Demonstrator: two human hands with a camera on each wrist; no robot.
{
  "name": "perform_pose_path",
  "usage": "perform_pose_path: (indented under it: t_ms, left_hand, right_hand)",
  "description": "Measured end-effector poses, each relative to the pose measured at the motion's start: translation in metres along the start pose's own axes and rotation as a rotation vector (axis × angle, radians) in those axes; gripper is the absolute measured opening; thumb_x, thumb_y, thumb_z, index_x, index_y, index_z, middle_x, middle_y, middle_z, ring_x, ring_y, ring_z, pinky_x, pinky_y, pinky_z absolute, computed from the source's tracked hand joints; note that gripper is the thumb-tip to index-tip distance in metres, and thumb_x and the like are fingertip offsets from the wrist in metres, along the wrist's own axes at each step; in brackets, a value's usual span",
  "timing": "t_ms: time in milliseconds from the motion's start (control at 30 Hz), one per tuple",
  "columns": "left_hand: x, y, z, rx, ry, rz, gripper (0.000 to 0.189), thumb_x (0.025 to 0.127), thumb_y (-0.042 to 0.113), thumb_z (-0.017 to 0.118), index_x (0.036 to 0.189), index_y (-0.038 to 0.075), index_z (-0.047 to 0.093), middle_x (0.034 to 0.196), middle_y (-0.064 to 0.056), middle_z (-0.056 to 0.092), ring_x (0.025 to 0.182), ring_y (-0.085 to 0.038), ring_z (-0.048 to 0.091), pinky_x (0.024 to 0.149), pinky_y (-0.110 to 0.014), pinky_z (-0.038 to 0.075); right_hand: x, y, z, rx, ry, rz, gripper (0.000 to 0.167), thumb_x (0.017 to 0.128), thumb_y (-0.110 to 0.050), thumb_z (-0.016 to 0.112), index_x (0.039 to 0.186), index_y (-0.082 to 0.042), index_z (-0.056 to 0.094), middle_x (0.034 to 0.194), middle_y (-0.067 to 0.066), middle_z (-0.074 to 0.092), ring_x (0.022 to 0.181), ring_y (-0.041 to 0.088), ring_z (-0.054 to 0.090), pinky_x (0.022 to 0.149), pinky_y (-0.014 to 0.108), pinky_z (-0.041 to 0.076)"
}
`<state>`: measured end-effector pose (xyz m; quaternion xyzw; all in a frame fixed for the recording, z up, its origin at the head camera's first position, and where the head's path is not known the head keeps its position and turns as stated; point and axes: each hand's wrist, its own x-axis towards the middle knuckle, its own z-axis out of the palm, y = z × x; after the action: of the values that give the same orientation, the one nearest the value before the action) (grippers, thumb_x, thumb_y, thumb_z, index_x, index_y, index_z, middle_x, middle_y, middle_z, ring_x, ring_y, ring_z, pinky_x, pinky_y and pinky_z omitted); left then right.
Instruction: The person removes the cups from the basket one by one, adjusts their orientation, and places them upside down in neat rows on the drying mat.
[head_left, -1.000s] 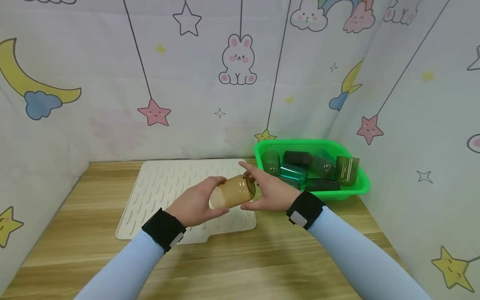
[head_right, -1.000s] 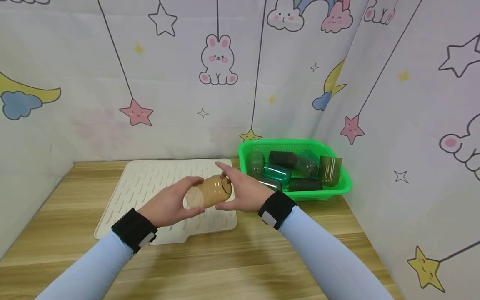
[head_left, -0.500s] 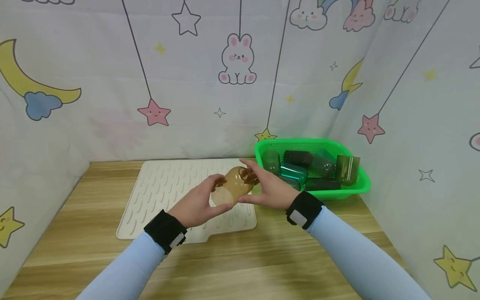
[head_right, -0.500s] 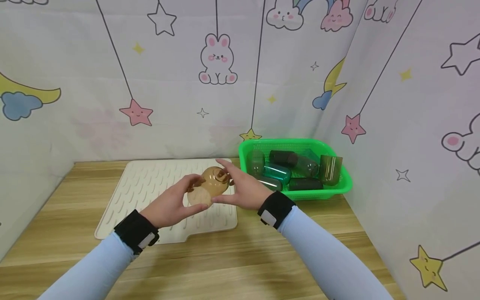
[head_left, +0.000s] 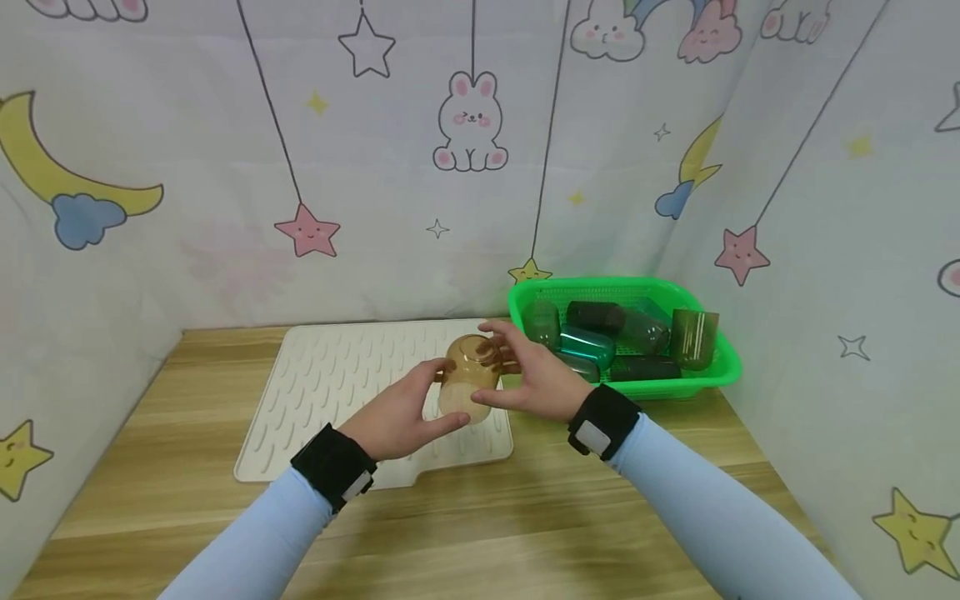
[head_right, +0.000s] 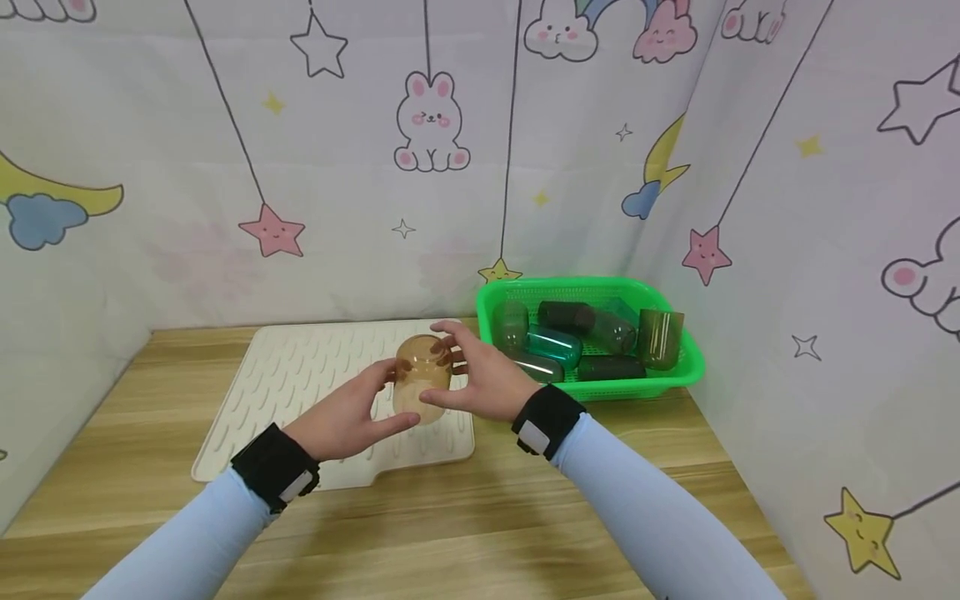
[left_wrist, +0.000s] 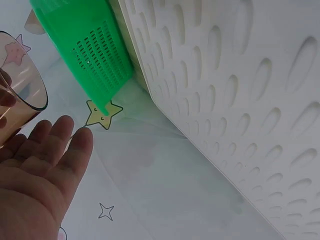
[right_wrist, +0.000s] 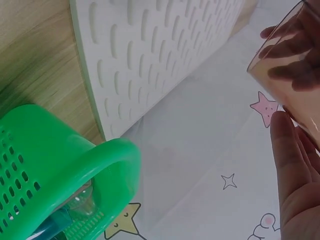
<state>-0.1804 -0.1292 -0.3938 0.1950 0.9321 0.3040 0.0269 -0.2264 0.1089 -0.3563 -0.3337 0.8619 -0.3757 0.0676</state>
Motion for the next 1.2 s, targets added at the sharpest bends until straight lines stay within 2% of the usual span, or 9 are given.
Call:
perform_pose_path:
  t_ms: [133, 300, 500, 600, 733, 967, 1200]
  left_hand:
    - [-0.001, 0.0, -0.003, -0.046, 0.008, 0.018, 0.08, 0.097, 0.041, 0.067, 0.157, 0.005, 0.028, 0.156, -0.015, 0.045, 0.141, -0.032, 0.049, 0.115, -0.05, 0.044]
    - [-0.001, 0.003, -0.007, -0.173, 0.051, 0.048, 0.073, 0.099, 0.027, 0.062, 0.158, 0.008, 0.022, 0.154, -0.014, 0.044, 0.142, -0.032, 0.048, 0.116, -0.05, 0.043]
    - [0.0, 0.013, -0.011, -0.282, 0.042, 0.011, 0.074, 0.102, 0.039, 0.06, 0.16, 0.017, 0.02, 0.157, -0.011, 0.039, 0.138, -0.033, 0.052, 0.111, -0.051, 0.049]
    - [0.002, 0.018, -0.013, -0.287, 0.04, -0.004, 0.077, 0.099, 0.044, 0.063, 0.159, 0.019, 0.021, 0.158, -0.01, 0.038, 0.135, -0.034, 0.055, 0.106, -0.051, 0.052]
    - [0.004, 0.02, -0.013, -0.276, 0.04, -0.018, 0.077, 0.097, 0.046, 0.066, 0.156, 0.019, 0.025, 0.152, -0.006, 0.043, 0.133, -0.033, 0.056, 0.104, -0.049, 0.054]
    - [0.006, 0.025, -0.014, -0.262, 0.048, -0.021, 0.076, 0.094, 0.047, 0.069, 0.151, 0.016, 0.029, 0.144, -0.008, 0.05, 0.129, -0.034, 0.058, 0.1, -0.046, 0.057]
    - [0.007, 0.028, -0.015, -0.233, 0.053, -0.018, 0.073, 0.093, 0.046, 0.071, 0.148, 0.017, 0.031, 0.136, -0.009, 0.055, 0.115, -0.026, 0.063, 0.089, -0.037, 0.06]
  right_hand:
    - [0.001, 0.0, 0.001, 0.017, 0.005, -0.016, 0.081, 0.086, -0.029, 0.083, 0.149, -0.015, 0.033, 0.131, 0.006, 0.058, 0.116, 0.021, 0.062, 0.102, 0.039, 0.056]
    - [0.002, 0.0, 0.003, -0.005, 0.001, -0.021, 0.078, 0.086, -0.028, 0.083, 0.147, -0.014, 0.036, 0.128, 0.005, 0.057, 0.114, 0.02, 0.061, 0.099, 0.037, 0.058]
    - [0.002, -0.002, 0.006, -0.046, -0.012, -0.005, 0.078, 0.086, -0.03, 0.083, 0.147, -0.015, 0.037, 0.127, 0.003, 0.058, 0.114, 0.02, 0.061, 0.097, 0.038, 0.059]
    - [0.002, -0.003, 0.007, -0.052, -0.016, -0.003, 0.077, 0.088, -0.035, 0.081, 0.148, -0.015, 0.038, 0.127, 0.002, 0.058, 0.114, 0.02, 0.061, 0.096, 0.038, 0.059]
    - [0.001, -0.003, 0.009, -0.051, -0.024, 0.002, 0.077, 0.089, -0.04, 0.079, 0.149, -0.016, 0.037, 0.127, 0.001, 0.057, 0.114, 0.018, 0.06, 0.097, 0.039, 0.059]
    - [0.001, -0.001, 0.012, -0.06, -0.033, -0.002, 0.075, 0.089, -0.034, 0.08, 0.149, -0.016, 0.038, 0.13, 0.001, 0.057, 0.116, 0.018, 0.061, 0.098, 0.033, 0.058]
    - [0.001, -0.001, 0.013, -0.068, -0.027, -0.001, 0.077, 0.089, -0.03, 0.08, 0.15, -0.014, 0.037, 0.132, 0.004, 0.056, 0.117, 0.021, 0.061, 0.098, 0.04, 0.058]
